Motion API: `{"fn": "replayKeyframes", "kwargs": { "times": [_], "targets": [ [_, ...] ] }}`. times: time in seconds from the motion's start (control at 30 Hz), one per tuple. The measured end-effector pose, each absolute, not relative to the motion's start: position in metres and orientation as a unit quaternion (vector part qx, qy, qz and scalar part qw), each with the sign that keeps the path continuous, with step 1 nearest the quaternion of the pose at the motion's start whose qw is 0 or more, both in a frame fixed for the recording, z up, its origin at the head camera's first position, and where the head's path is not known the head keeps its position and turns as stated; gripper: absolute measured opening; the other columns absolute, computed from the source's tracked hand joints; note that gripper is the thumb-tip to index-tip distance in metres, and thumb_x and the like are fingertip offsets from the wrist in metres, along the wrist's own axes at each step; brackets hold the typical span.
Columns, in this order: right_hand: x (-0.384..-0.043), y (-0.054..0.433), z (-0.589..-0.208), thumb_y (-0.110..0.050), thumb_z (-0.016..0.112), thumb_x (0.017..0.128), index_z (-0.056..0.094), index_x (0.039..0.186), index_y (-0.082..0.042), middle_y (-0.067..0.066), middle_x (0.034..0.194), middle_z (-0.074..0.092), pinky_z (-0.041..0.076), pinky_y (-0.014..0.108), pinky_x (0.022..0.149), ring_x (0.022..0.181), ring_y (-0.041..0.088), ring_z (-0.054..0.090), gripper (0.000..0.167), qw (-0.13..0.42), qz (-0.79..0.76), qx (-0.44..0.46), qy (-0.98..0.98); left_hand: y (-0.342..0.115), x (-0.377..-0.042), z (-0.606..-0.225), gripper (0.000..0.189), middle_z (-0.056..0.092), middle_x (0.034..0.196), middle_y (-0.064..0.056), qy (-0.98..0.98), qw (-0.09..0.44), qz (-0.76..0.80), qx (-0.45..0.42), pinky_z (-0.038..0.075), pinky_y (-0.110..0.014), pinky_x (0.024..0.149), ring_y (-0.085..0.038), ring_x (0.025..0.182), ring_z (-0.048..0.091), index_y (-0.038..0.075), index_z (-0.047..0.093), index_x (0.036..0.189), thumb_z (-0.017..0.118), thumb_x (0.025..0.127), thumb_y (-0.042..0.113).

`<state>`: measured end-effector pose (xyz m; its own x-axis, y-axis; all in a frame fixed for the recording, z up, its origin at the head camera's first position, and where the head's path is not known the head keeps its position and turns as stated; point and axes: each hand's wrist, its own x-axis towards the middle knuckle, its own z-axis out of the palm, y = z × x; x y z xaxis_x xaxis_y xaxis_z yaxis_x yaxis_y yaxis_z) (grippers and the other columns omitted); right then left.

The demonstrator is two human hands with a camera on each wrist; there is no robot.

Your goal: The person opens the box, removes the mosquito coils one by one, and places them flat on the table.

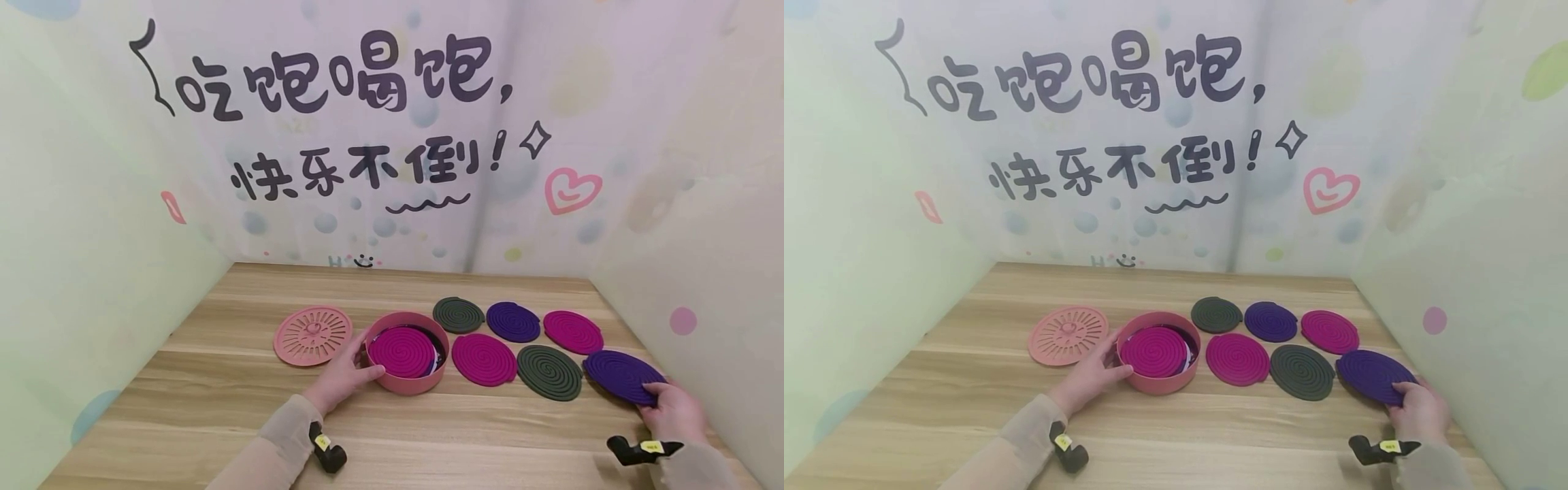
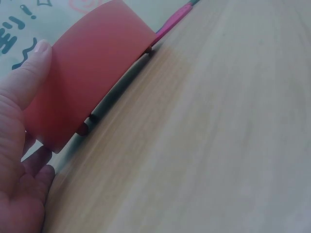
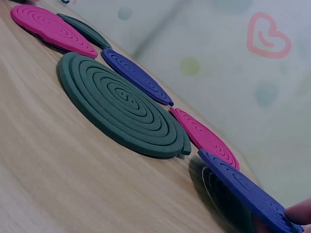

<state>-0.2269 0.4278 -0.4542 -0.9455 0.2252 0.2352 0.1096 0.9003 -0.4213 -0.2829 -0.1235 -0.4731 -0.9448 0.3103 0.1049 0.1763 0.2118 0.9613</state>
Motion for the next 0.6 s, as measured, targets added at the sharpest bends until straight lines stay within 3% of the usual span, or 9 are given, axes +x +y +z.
{"fn": "replayKeyframes", "kwargs": {
  "times": [0.13,0.37,0.6],
  "targets": [
    [-0.222,0.428,-0.456,0.005,0.067,0.069,0.064,0.093,0.018,0.043,0.101,0.055,0.043,0.063,0.083,0.097,0.062,0.049,0.028,0.173,0.171,-0.049,-0.969,-0.124,-0.284,-0.474,0.085,0.031,0.154,-0.006,0.779,0.055,0.606,0.152,0.022,-0.046,0.115,-0.028,0.141,0.029,0.021,0.028,0.153,0.076,0.083,0.026],
    [-0.219,0.428,-0.458,0.004,0.067,0.070,0.064,0.094,0.017,0.042,0.102,0.056,0.044,0.063,0.084,0.099,0.062,0.049,0.028,0.180,0.179,-0.068,-0.965,-0.126,-0.285,-0.476,0.086,0.030,0.154,-0.011,0.783,0.053,0.600,0.157,0.022,-0.048,0.114,-0.032,0.140,0.028,0.018,0.027,0.153,0.076,0.084,0.029],
    [-0.214,0.427,-0.453,0.009,0.064,0.061,0.059,0.100,0.020,0.042,0.101,0.056,0.046,0.061,0.077,0.095,0.062,0.051,0.040,0.173,0.185,-0.047,-0.966,-0.126,-0.285,-0.475,0.086,0.030,0.154,-0.008,0.786,0.058,0.597,0.150,0.022,-0.045,0.115,-0.029,0.141,0.028,0.020,0.027,0.153,0.077,0.083,0.029]
  ]
}}
